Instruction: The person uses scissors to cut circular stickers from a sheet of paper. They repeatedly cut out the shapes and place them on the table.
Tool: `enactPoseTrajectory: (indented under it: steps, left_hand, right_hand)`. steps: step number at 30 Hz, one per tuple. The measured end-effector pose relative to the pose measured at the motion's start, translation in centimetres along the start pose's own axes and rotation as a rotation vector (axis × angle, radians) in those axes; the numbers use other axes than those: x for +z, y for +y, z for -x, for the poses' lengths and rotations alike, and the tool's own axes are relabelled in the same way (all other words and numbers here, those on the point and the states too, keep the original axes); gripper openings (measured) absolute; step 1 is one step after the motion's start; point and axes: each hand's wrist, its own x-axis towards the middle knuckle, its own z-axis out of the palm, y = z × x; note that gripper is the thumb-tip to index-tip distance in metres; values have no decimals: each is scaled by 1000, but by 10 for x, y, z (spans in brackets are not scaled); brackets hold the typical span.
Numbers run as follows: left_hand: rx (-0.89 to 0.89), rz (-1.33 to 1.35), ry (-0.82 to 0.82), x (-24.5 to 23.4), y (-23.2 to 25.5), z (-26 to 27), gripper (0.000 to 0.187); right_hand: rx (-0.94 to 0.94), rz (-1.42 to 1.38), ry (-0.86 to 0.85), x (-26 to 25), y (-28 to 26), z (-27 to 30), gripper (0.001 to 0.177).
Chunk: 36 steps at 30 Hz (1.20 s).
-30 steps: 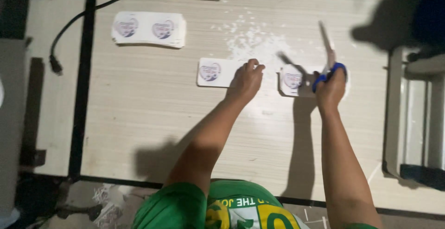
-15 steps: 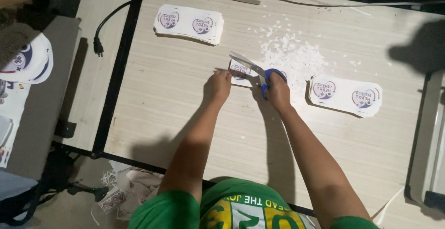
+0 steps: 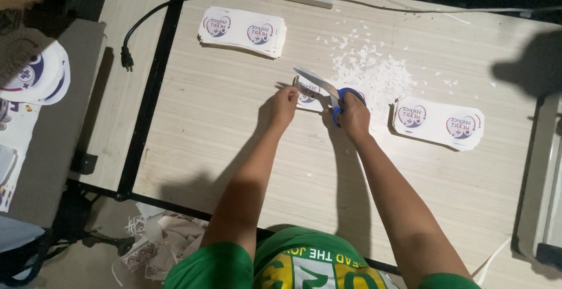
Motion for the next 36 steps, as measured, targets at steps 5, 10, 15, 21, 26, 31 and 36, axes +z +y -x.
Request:
enactPoseTrajectory:
  steps: [5,10,15,21,26,31,36]
  left_hand:
    - [-262,393,-120,0,33,4,40]
    - [-263,158,-166,0,49,12,30]
    - [-139,269,-57,-8,57,3,28]
    - [-195,559,-26,-93,93,-18,30]
    - [-102,730,-59,-109,71,-37,28]
    - [-122,829,-78,-109,65,-38,27]
    - [-84,830,-68,-116,65,-36,27]
  right_hand:
    - [33,2,-2,2,4,-1,48]
    - [137,-108,-119,-15,6,-11,46]
    - [381,-501,-287,-47,11,-16,47]
    - [461,-631,-548,-86,82,-15,74]
    - [397,-787,-835,-113,77,-32,99]
    - [381,-874,-911,-107,75,-47,107]
    - [410,-853,-918,-98,82,-53,104]
